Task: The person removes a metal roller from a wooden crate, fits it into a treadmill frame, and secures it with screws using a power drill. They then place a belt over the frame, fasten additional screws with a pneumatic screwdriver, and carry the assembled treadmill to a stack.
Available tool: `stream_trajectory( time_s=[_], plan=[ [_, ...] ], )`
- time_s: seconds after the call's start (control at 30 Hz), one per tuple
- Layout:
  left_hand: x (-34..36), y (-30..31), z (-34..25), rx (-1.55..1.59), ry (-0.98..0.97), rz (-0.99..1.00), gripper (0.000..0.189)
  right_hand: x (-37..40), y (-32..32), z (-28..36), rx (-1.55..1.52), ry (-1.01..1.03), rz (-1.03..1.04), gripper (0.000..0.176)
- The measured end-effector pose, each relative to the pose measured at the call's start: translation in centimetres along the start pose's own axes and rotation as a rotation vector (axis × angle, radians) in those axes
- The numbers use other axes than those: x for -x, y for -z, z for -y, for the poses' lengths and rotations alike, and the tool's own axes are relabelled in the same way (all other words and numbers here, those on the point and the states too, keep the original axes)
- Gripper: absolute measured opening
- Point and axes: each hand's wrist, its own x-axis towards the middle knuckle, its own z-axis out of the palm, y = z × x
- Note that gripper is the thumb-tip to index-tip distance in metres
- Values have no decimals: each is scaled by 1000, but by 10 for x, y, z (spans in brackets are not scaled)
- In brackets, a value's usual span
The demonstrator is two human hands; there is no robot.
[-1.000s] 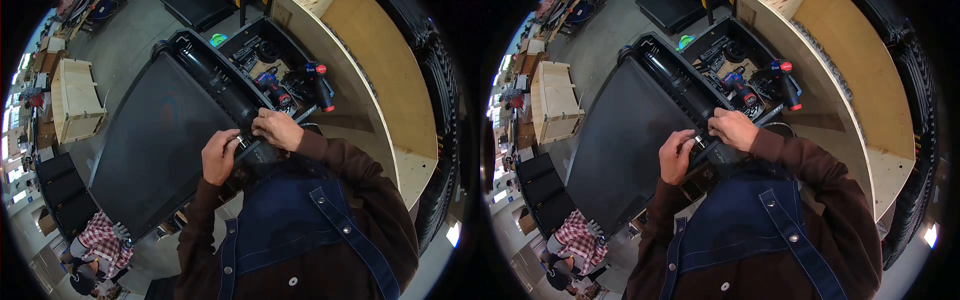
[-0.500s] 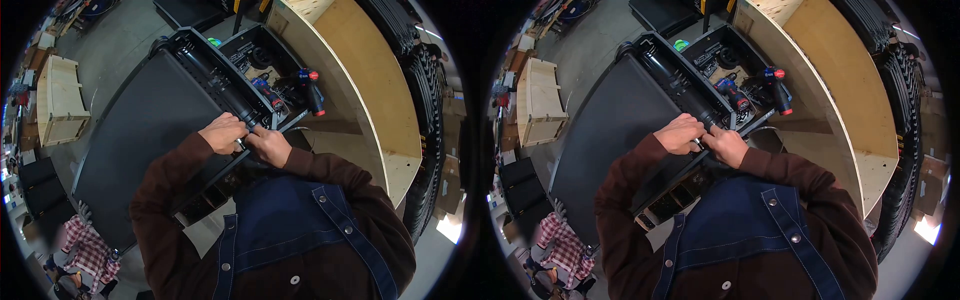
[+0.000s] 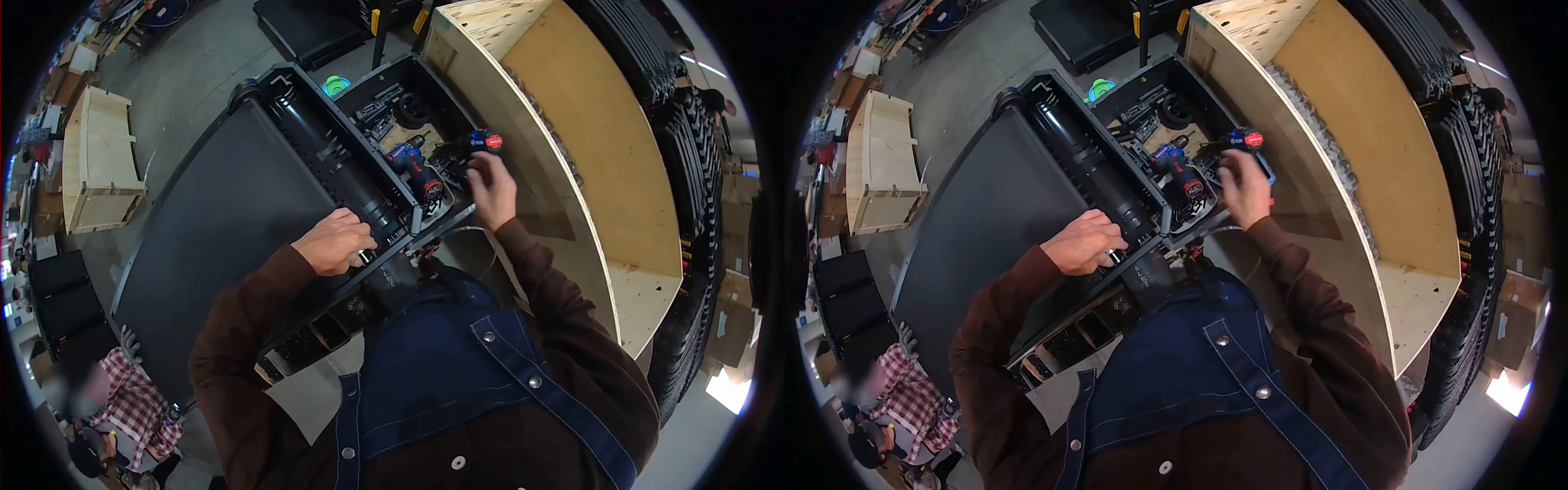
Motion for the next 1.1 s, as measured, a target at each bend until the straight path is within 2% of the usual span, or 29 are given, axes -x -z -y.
stream_trajectory(
  time_s=[0.03,0.07,0.1,0.17,0.2,0.3,0.33,0.4,0.47,0.53,0.6,0.67,0.8,1.1],
  plan=[
    [0,1,-3,7,29,11,37,-12,15,-34,296,-29,-121,40],
    [0,0,-5,9,60,11,37,-22,26,-84,622,-65,-132,59],
    [-1,-2,-5,2,54,16,37,-32,32,-125,656,-258,-59,65],
    [-3,3,-7,-18,64,52,37,-53,31,-180,308,-518,247,63],
    [-2,2,-8,-14,104,46,37,-59,24,-178,196,-476,321,54],
    [-4,4,-13,-56,94,63,33,-68,15,-194,192,-484,381,48],
    [-3,2,-15,-56,104,64,33,-60,17,-186,186,-481,388,48],
    [-3,-1,-12,-68,88,32,30,-46,32,-163,484,-392,236,40],
    [-5,2,-16,-72,113,50,30,-20,63,-143,223,-320,175,33],
    [-6,2,-17,-82,140,62,29,3,97,-99,-59,-344,177,32],
    [-5,2,-16,-94,137,73,29,19,118,-51,-478,-573,281,39],
    [-5,1,-16,-93,129,66,29,27,129,-19,-640,-644,500,47],
    [-5,0,-16,-86,125,59,29,34,114,4,-588,-654,727,44],
    [-3,2,-17,-50,131,30,26,21,100,10,-561,-760,877,40]
  ],
)
